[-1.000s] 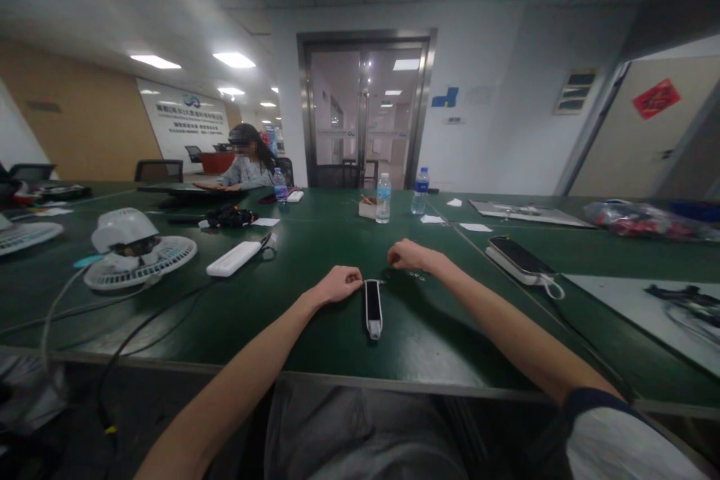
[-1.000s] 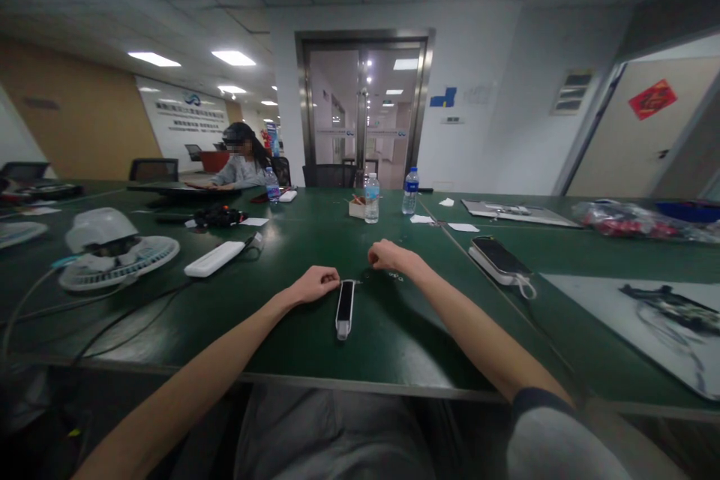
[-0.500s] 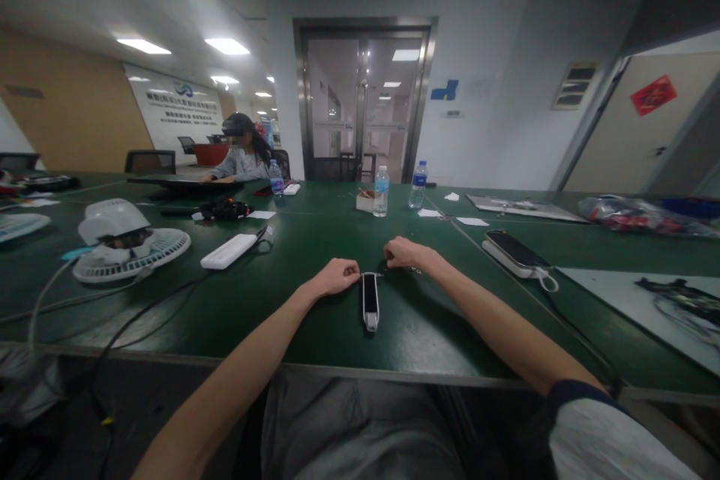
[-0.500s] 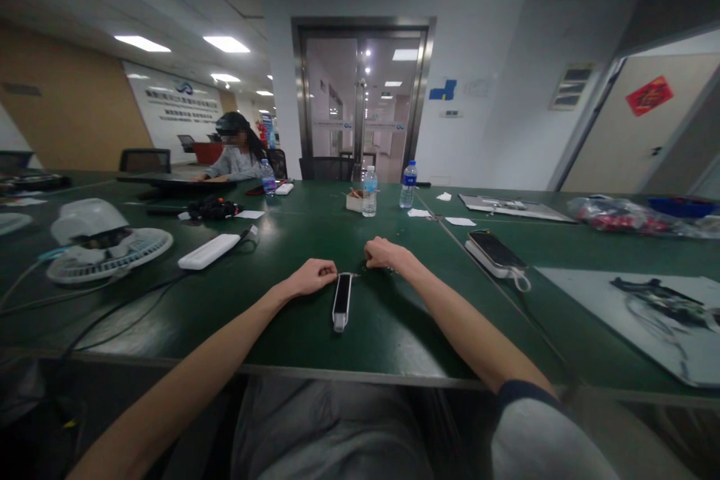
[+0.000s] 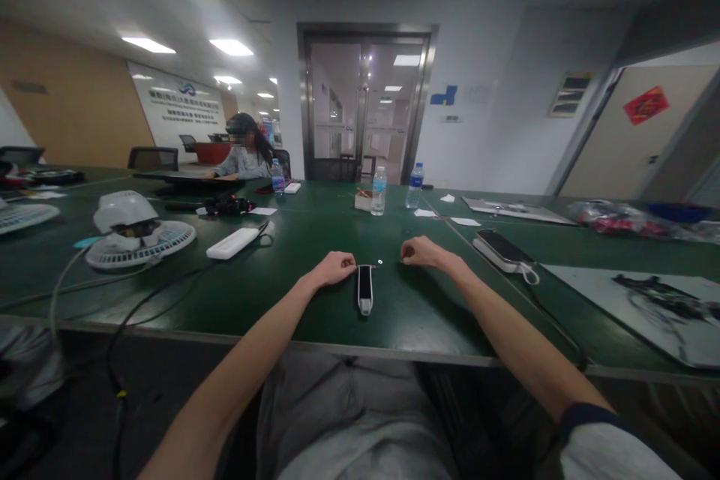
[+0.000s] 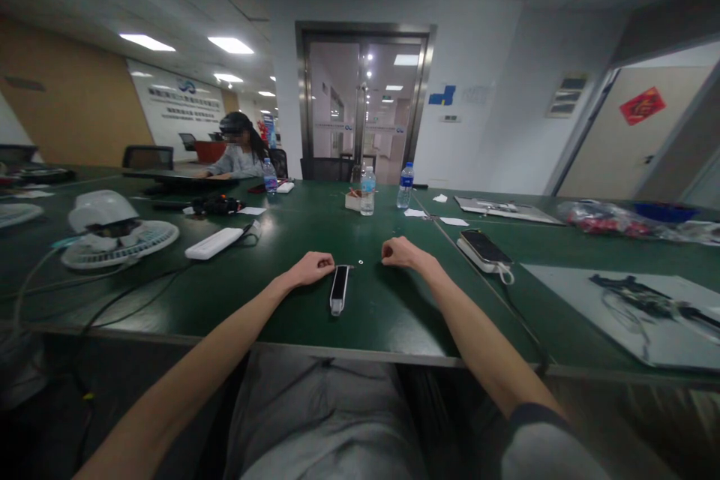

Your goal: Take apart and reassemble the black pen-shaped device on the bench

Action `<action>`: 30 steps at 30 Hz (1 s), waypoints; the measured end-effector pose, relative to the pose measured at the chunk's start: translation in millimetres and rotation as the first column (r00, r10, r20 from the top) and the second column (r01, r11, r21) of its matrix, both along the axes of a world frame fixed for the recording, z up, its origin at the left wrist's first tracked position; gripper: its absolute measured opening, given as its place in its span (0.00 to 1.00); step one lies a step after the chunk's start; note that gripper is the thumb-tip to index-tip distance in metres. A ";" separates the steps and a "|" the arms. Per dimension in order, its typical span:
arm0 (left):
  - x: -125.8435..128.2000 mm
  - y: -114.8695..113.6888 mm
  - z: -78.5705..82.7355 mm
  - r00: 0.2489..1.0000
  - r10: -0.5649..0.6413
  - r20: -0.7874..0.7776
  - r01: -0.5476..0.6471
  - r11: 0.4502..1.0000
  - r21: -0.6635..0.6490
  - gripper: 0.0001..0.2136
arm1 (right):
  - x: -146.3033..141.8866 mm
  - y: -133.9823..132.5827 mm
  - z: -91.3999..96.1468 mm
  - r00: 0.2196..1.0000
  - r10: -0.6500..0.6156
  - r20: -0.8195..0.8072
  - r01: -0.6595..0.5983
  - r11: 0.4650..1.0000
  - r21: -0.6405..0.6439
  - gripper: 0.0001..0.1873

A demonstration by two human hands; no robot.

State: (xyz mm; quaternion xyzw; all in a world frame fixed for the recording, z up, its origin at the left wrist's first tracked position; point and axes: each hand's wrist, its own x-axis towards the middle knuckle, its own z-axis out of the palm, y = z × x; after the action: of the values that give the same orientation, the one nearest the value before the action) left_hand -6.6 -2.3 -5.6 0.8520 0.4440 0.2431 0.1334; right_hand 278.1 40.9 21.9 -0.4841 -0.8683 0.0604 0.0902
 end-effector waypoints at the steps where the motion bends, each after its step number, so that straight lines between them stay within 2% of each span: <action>1: 0.3 -0.9 0.8 1.000 0.004 -0.003 -0.004 1.000 -0.003 0.10 | -4.0 -0.9 -0.6 1.000 0.011 -0.009 -0.011 1.000 -0.008 0.09; 4: 0.8 -3.1 3.1 1.000 0.013 -0.002 -0.013 1.000 -0.014 0.10 | -16.7 -5.3 1.1 0.998 0.029 -0.059 -0.030 0.999 -0.019 0.09; 7: 0.4 -3.5 4.0 1.000 0.008 0.003 -0.008 1.000 -0.013 0.10 | -22.1 -10.0 6.5 0.992 0.020 -0.128 -0.016 0.999 0.030 0.09; 12: -0.5 -0.5 1.3 1.000 0.002 0.012 -0.002 1.000 -0.018 0.11 | -4.0 -9.8 14.7 0.982 -0.016 -0.188 0.033 0.996 0.085 0.09; 19: 0.2 0.9 1.1 1.000 -0.009 0.009 0.009 1.000 -0.017 0.11 | 25.5 -2.8 11.0 0.997 -0.054 -0.062 0.053 0.999 -0.010 0.08; 25: 1.1 1.2 1.5 1.000 -0.001 0.000 0.001 1.000 -0.007 0.11 | 20.7 -4.1 6.4 1.000 -0.007 0.027 0.009 0.997 -0.080 0.09; 30: 1.1 0.7 1.3 1.000 0.003 0.003 -0.003 1.000 -0.006 0.11 | 11.0 -10.2 10.4 0.993 -0.027 0.117 0.038 0.995 -0.095 0.10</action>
State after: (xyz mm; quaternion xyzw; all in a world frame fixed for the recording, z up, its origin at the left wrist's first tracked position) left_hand -5.5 -1.6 -4.3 0.8507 0.4457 0.2431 0.1364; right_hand 289.0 30.6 32.3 -0.5047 -0.8600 0.0731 0.0172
